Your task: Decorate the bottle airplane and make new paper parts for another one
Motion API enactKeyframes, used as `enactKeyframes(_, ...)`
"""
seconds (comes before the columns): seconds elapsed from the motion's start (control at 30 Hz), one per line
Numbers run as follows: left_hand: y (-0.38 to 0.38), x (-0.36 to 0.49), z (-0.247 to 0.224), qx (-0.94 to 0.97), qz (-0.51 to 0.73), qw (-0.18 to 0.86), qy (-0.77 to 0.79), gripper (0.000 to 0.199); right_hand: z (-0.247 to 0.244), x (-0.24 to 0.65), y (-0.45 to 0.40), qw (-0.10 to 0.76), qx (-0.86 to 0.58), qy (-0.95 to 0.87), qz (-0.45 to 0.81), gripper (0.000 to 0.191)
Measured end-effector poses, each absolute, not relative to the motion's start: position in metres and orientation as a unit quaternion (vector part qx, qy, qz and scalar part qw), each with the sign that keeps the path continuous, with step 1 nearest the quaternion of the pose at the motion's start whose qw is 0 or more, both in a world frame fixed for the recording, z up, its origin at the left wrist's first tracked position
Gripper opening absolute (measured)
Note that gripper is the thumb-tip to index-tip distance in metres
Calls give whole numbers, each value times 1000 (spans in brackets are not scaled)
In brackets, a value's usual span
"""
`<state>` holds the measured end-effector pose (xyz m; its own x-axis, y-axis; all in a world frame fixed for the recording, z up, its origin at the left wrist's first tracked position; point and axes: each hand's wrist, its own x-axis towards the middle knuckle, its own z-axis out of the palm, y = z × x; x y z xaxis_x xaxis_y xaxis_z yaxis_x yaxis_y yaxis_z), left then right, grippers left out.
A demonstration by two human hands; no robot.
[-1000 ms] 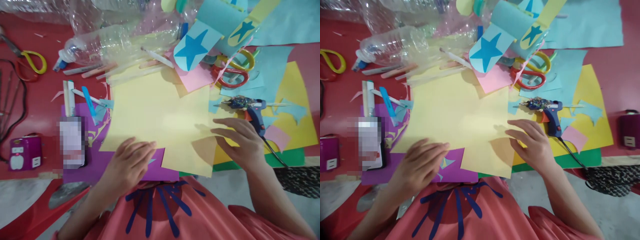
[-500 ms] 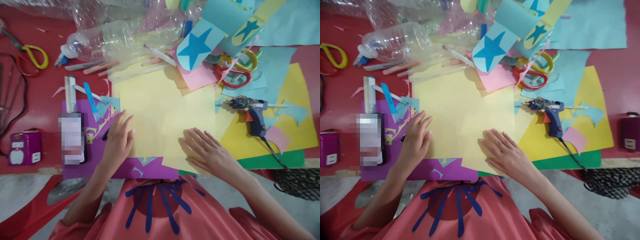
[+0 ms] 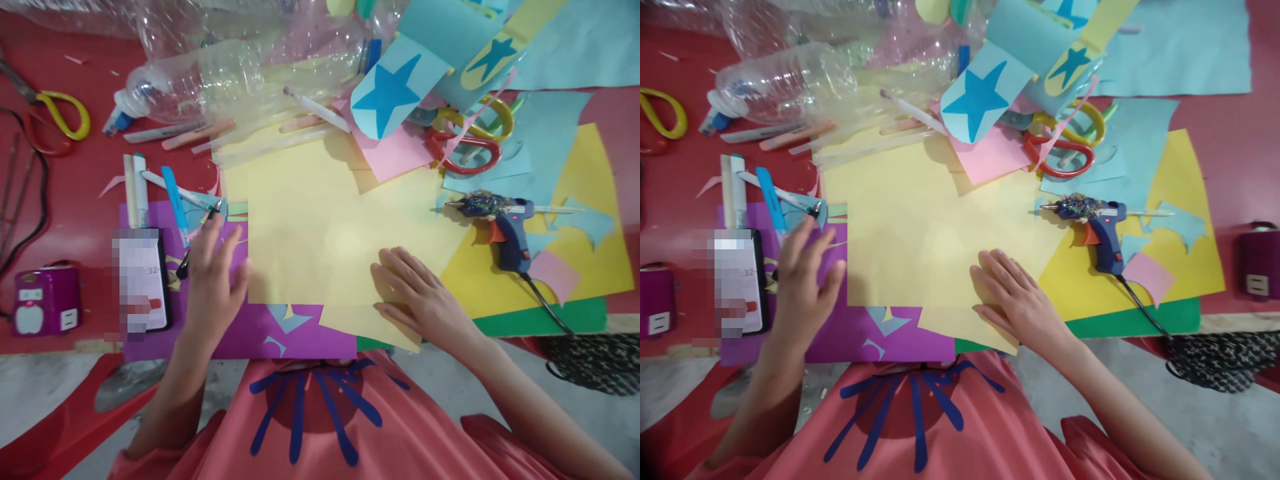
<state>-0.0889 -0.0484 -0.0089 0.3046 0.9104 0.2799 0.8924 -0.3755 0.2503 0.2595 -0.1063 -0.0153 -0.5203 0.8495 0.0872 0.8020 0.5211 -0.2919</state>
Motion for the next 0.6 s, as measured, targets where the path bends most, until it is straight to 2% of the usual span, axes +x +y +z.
enactKeyframes(0.13,-63,-55,5,926,96,83,356,58,-20,255,-100,115,-458,-874,117,79)
enactKeyframes(0.23,-67,-40,4,937,27,108,330,63,-20,254,-93,102,-438,-885,117,82)
enactKeyframes(0.43,-62,-44,-2,939,14,77,335,55,-15,253,-81,142,-414,-897,64,63)
enactKeyframes(0.53,-61,-47,-2,945,28,50,323,50,-12,251,-80,142,-400,-904,43,50)
enactKeyframes(0.6,-61,-48,-3,947,32,38,317,49,-10,247,-81,131,-394,-908,44,49)
